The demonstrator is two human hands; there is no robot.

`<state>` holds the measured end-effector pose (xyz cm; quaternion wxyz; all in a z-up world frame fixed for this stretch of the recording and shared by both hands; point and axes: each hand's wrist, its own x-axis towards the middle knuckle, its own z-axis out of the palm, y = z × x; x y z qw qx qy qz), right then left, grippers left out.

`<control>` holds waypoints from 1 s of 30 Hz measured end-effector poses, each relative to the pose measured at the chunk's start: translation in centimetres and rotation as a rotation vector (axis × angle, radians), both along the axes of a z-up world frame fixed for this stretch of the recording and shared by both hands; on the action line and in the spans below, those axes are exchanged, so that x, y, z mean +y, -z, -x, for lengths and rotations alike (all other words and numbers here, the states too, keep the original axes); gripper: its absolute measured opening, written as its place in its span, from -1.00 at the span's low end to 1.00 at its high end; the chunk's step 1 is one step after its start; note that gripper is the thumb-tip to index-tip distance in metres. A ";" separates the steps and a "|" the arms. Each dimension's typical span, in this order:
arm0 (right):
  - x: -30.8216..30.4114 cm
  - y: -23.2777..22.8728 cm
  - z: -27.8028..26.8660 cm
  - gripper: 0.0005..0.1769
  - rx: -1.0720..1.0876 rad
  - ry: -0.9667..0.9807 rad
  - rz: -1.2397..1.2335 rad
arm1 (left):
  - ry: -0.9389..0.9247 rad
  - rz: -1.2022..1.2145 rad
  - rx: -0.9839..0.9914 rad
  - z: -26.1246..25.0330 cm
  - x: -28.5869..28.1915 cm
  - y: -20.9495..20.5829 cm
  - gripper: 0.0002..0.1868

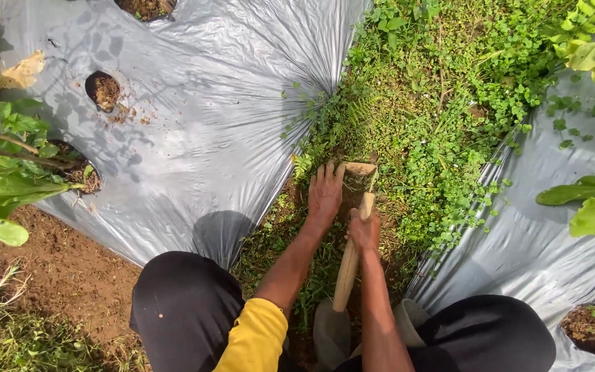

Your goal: The person uses a hand hoe to remove weeds from the soil between two rows of plants covered with plastic mulch. They repeatedly scrape the ground and pull out the weeds by hand, clearing the area along the edge of the plastic sheeting.

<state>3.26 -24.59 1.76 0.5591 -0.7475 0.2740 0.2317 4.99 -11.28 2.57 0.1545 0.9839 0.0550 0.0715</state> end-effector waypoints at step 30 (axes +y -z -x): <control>4.3 -7.5 -0.4 -0.81 -0.099 0.450 -0.255 | -0.449 0.422 0.116 1.3 0.2 0.6 -0.83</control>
